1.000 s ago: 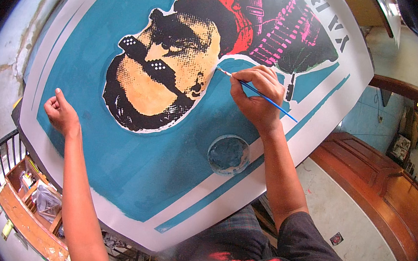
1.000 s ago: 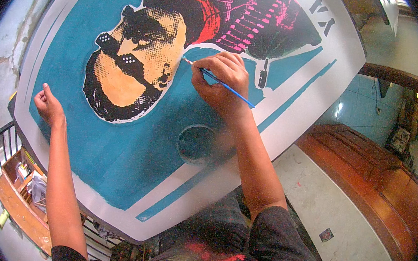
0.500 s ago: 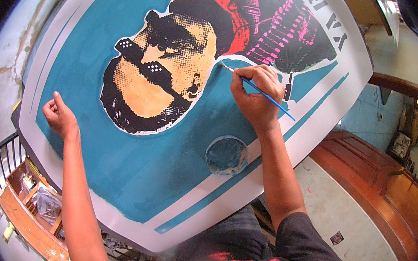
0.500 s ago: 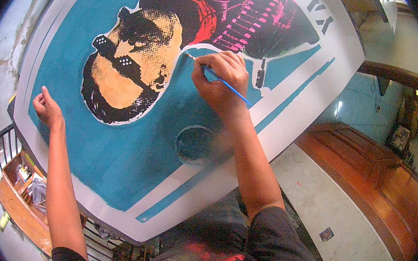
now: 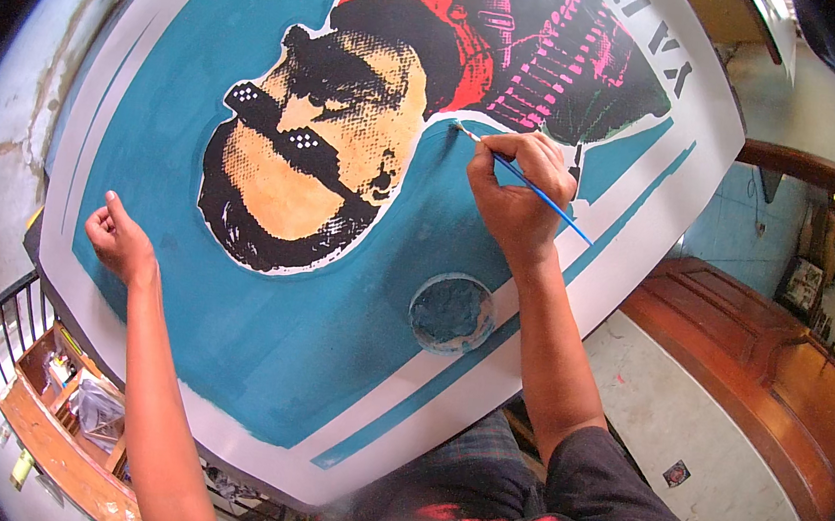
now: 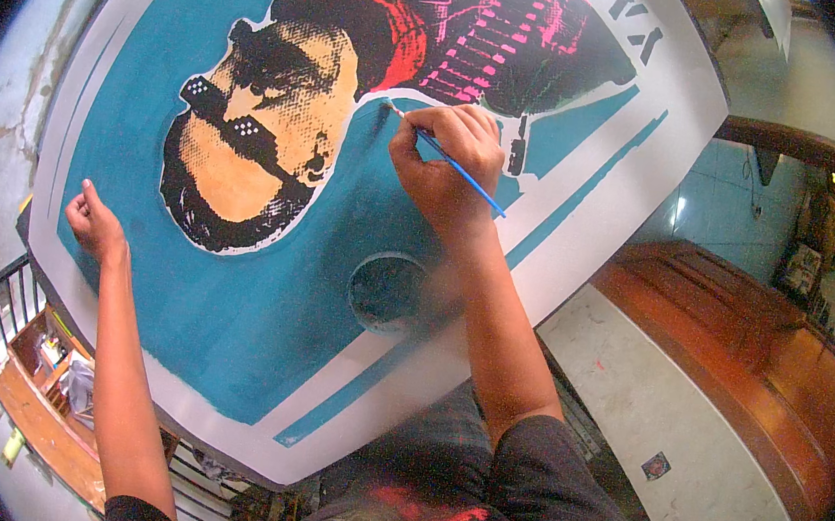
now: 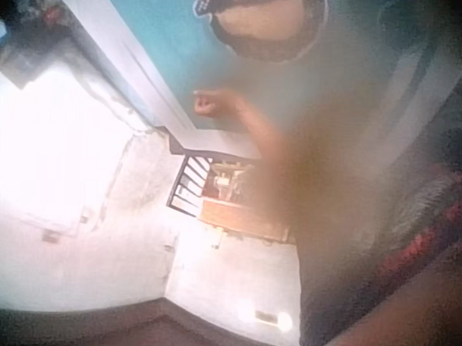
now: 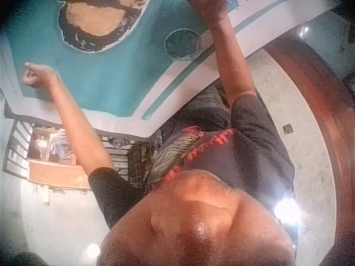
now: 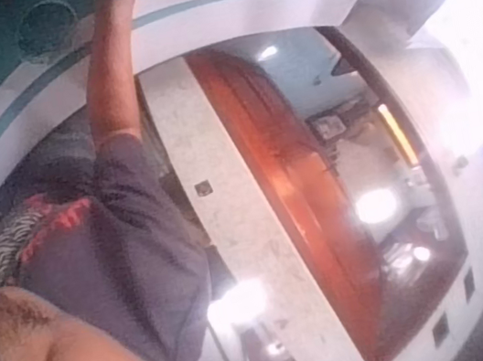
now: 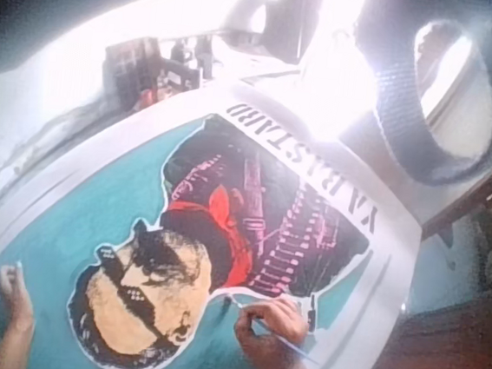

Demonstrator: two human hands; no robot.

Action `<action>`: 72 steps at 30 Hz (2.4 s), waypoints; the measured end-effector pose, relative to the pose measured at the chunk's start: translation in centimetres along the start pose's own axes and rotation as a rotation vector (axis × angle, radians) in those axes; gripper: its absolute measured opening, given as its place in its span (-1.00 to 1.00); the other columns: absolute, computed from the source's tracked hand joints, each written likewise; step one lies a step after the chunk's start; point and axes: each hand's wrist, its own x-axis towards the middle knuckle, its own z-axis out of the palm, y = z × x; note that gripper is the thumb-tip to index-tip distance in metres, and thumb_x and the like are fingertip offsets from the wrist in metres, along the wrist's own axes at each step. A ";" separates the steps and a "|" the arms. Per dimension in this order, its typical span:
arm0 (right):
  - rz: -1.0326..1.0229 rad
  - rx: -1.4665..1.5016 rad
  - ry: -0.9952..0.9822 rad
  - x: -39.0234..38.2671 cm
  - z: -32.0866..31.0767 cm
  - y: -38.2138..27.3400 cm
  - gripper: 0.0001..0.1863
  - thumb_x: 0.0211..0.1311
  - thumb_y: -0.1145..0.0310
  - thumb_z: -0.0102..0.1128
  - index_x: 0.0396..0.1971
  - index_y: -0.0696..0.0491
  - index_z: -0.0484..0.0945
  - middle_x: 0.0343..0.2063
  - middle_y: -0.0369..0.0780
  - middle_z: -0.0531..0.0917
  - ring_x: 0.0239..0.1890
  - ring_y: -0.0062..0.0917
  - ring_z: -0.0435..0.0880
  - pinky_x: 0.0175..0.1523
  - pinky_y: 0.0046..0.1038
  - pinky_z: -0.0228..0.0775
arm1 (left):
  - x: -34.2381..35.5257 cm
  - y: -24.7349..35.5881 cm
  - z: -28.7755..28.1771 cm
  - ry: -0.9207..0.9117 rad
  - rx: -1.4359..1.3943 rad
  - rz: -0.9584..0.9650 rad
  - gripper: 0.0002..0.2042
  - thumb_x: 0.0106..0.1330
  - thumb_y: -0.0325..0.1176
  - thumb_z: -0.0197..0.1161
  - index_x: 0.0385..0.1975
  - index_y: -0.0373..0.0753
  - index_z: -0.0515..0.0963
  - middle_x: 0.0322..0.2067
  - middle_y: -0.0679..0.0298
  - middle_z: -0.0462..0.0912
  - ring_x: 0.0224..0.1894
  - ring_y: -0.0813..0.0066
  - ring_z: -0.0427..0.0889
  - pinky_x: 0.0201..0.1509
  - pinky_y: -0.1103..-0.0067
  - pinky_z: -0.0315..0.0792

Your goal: The person paints a large poster featuring a stylized portrait and text using a small brush and teal paint. They repeatedly dip the brush into a small container and apply paint along the edges and background areas of the image.

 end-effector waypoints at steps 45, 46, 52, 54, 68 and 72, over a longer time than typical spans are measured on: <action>0.074 0.219 -0.152 0.2 -1.4 -1.1 -0.90 -0.08 0.65 0.35 -0.52 0.14 0.66 -0.51 -0.21 0.71 -0.44 -0.53 0.66 -0.27 -0.50 0.48 | -0.2 0.3 -0.2 -0.002 0.030 0.017 -0.54 0.35 0.07 0.17 -0.31 -0.32 0.47 -0.44 0.23 0.51 -0.43 0.41 0.47 -0.31 0.45 0.41; 0.065 0.221 -0.154 0.2 -1.3 -1.1 -0.90 -0.08 0.65 0.35 -0.51 0.14 0.66 -0.51 -0.21 0.71 -0.44 -0.52 0.66 -0.27 -0.50 0.48 | -0.4 0.4 -0.2 -0.002 0.032 0.009 -0.54 0.35 0.07 0.17 -0.31 -0.32 0.47 -0.44 0.24 0.51 -0.43 0.41 0.47 -0.31 0.45 0.40; 0.029 0.212 -0.191 0.2 -0.6 -1.0 -0.90 -0.09 0.63 0.35 -0.51 0.14 0.66 -0.52 -0.22 0.71 -0.46 -0.50 0.66 -0.27 -0.49 0.48 | -0.4 0.6 -0.1 0.004 0.003 0.005 -0.55 0.35 0.05 0.19 -0.32 -0.32 0.46 -0.45 0.24 0.50 -0.43 0.42 0.47 -0.33 0.47 0.40; 0.017 0.165 -0.201 0.3 -0.5 -1.1 -0.90 -0.08 0.63 0.35 -0.51 0.14 0.66 -0.52 -0.21 0.71 -0.46 -0.50 0.66 -0.28 -0.49 0.48 | -0.5 0.6 -0.1 0.003 -0.004 0.008 -0.55 0.35 0.04 0.19 -0.33 -0.33 0.46 -0.45 0.24 0.50 -0.44 0.43 0.46 -0.34 0.47 0.40; 0.016 0.053 -0.103 -0.6 -0.7 -1.3 -0.89 -0.09 0.61 0.37 -0.50 0.12 0.65 -0.52 -0.20 0.71 -0.45 -0.46 0.66 -0.25 -0.47 0.45 | -0.2 -0.1 0.3 0.030 -0.015 0.027 -0.55 0.35 0.05 0.20 -0.33 -0.33 0.48 -0.43 0.21 0.53 -0.41 0.43 0.49 -0.31 0.48 0.42; 0.106 -0.014 -0.065 -1.0 -1.4 -0.9 -0.90 -0.04 0.60 0.37 -0.47 0.13 0.65 -0.50 -0.19 0.71 -0.43 -0.47 0.67 -0.27 -0.48 0.48 | 0.1 -0.5 0.2 0.017 -0.002 0.009 -0.55 0.34 0.05 0.21 -0.33 -0.33 0.48 -0.44 0.22 0.54 -0.42 0.42 0.50 -0.30 0.48 0.43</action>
